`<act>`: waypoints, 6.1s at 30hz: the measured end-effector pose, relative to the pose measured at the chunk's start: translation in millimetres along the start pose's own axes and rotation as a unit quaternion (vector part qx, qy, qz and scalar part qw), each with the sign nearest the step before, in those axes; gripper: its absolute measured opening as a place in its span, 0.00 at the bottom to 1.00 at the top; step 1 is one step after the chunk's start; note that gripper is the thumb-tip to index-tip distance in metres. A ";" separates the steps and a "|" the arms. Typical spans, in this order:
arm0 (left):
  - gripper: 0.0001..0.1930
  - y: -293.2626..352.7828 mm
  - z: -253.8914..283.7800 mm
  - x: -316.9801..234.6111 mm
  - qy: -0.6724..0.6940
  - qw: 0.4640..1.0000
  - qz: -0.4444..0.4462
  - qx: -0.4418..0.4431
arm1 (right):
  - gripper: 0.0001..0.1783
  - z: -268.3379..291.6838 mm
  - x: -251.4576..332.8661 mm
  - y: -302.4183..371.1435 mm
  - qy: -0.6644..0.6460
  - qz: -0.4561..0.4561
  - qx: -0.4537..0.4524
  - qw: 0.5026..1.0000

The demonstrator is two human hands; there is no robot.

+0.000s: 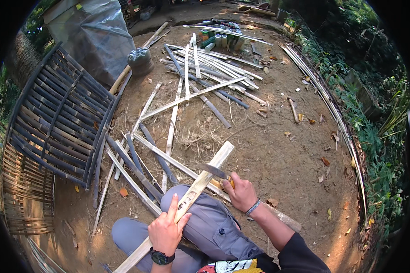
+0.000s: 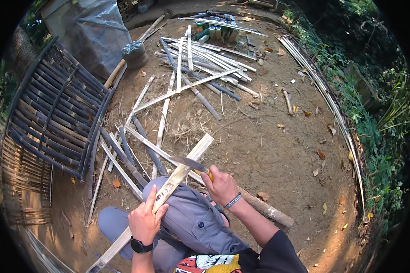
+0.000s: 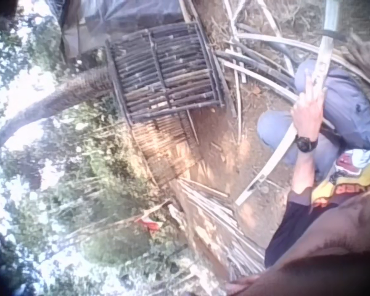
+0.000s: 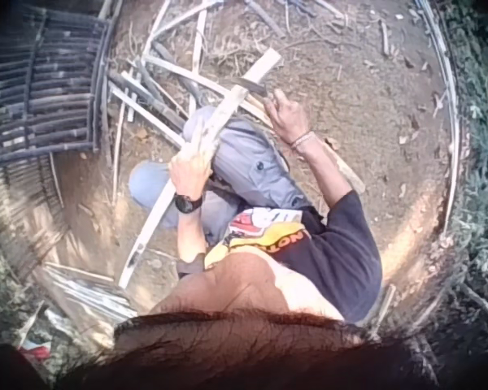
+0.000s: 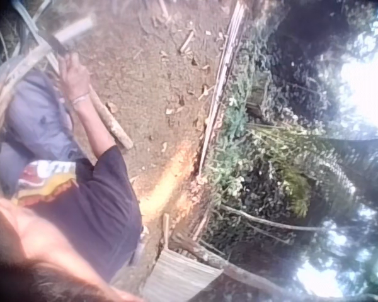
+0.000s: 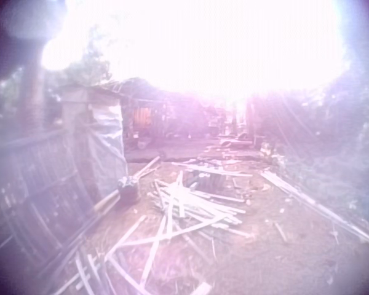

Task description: The person uses a knife to shave and smooth the surface of a long bamboo strip by hand while sitting on the ground.

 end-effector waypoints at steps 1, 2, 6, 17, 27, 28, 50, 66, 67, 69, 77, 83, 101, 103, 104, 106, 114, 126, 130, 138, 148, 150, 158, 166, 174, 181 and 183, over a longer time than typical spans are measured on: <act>0.31 -1.1 1.4 -0.1 0.003 1.000 -0.008 0.000 | 0.21 4.8 -1.6 -0.4 0.014 0.013 -0.006 1.000; 0.31 -1.0 1.0 0.8 -0.004 1.000 -0.007 0.002 | 0.21 10.2 -12.4 -7.5 0.012 -0.018 -0.023 1.000; 0.31 -1.2 -0.9 1.1 -0.013 1.000 -0.006 0.011 | 0.23 19.1 -33.5 -28.9 0.038 -0.039 -0.041 0.998; 0.31 -5.8 -0.5 -1.5 -0.010 1.000 -0.015 0.000 | 0.26 10.9 -2.0 -5.0 0.077 0.034 0.060 0.995; 0.32 -5.5 -1.9 -3.3 -0.029 0.999 -0.022 -0.008 | 0.31 27.2 -30.8 -37.4 0.089 -0.055 0.009 0.994; 0.32 -6.8 -1.8 -3.4 -0.027 0.999 -0.023 -0.011 | 0.31 32.8 -33.8 -44.5 0.081 -0.084 -0.023 0.993; 0.31 -4.7 -2.7 -5.1 -0.035 0.999 -0.030 -0.017 | 0.32 33.4 -35.5 -42.0 0.050 -0.081 0.008 0.995; 0.31 -9.1 -1.0 -10.4 -0.028 0.999 -0.022 -0.024 | 0.32 25.3 -6.3 -24.4 0.059 -0.021 0.085 0.994; 0.31 -11.0 -1.4 -10.3 -0.024 0.999 -0.018 -0.022 | 0.32 18.6 -1.9 -18.5 0.041 -0.038 0.084 0.995; 0.30 -10.4 0.0 -9.4 -0.012 1.000 -0.009 -0.003 | 0.32 9.5 6.1 -6.5 0.050 -0.028 0.100 0.993; 0.31 -7.3 -3.3 -7.4 -0.029 0.999 -0.025 -0.020 | 0.32 12.3 -5.6 -8.5 0.013 -0.079 0.064 0.995; 0.30 -7.1 -2.4 -9.1 -0.015 1.000 -0.019 -0.014 | 0.33 27.6 -24.1 -34.4 -0.004 -0.106 -0.010 0.994; 0.30 -9.0 -0.8 -10.3 -0.032 0.999 -0.030 -0.026 | 0.35 27.8 -25.1 -35.0 -0.001 -0.083 0.037 0.996; 0.30 -8.4 -0.8 -9.8 -0.040 0.998 -0.032 -0.023 | 0.36 17.3 -14.5 -24.3 0.028 -0.023 0.066 0.997; 0.30 -8.3 -0.2 -9.3 -0.029 0.999 -0.023 -0.017 | 0.36 19.8 -14.4 -26.9 0.027 -0.027 0.077 0.996; 0.29 -9.6 3.0 -10.5 -0.005 1.000 -0.005 -0.004 | 0.35 27.3 -15.6 -37.6 0.027 -0.035 0.098 0.994; 0.30 -8.8 2.3 -10.5 -0.013 1.000 0.000 0.009 | 0.34 18.8 1.5 -14.1 0.048 -0.021 0.079 0.995; 0.30 -6.7 0.5 -11.6 -0.009 1.000 -0.004 0.011 | 0.35 29.5 -25.4 -34.6 -0.019 -0.118 0.043 0.992; 0.30 -8.4 0.6 -9.9 -0.007 1.000 -0.005 0.003 | 0.34 17.7 1.7 -14.3 0.060 -0.012 0.101 0.993; 0.30 -9.8 0.9 -11.3 -0.006 1.000 -0.007 0.002 | 0.34 17.0 -4.7 -21.0 0.022 -0.035 0.085 0.995; 0.30 -9.7 1.8 -11.8 -0.008 1.000 -0.011 0.001 | 0.34 25.0 -26.2 -41.2 0.012 -0.088 0.077 0.993; 0.30 -8.7 0.7 -13.4 -0.007 1.000 -0.015 0.001 | 0.34 31.0 -29.4 -44.9 -0.003 -0.074 0.058 0.996; 0.30 -10.7 1.4 -13.6 -0.003 1.000 -0.014 -0.009 | 0.34 32.1 -24.0 -50.2 0.011 -0.064 0.045 0.997; 0.30 -10.5 0.1 -14.1 0.002 1.000 -0.013 -0.005 | 0.33 28.0 -32.1 -46.8 0.030 -0.035 0.026 0.999; 0.30 -8.8 -1.6 -14.5 0.001 1.000 -0.015 0.001 | 0.33 30.7 -31.7 -45.0 0.038 -0.011 -0.012 0.999; 0.30 -12.2 -0.1 -14.2 0.003 0.999 -0.022 -0.023 | 0.32 36.4 -34.7 -55.5 0.031 -0.067 -0.002 0.997; 0.30 -11.1 -1.0 -13.6 0.007 1.000 -0.020 -0.014 | 0.33 20.5 -21.5 -37.1 0.031 -0.018 0.023 0.999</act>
Point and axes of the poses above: each hand's wrist, its own y-axis away from the middle knuckle, its own z-axis out of the back of the hand, x = y × z, the point moved 5 cm from there along -y, towards the middle knuckle, and after that the axes turned 2 degrees about -x, right-handed, at the moved point
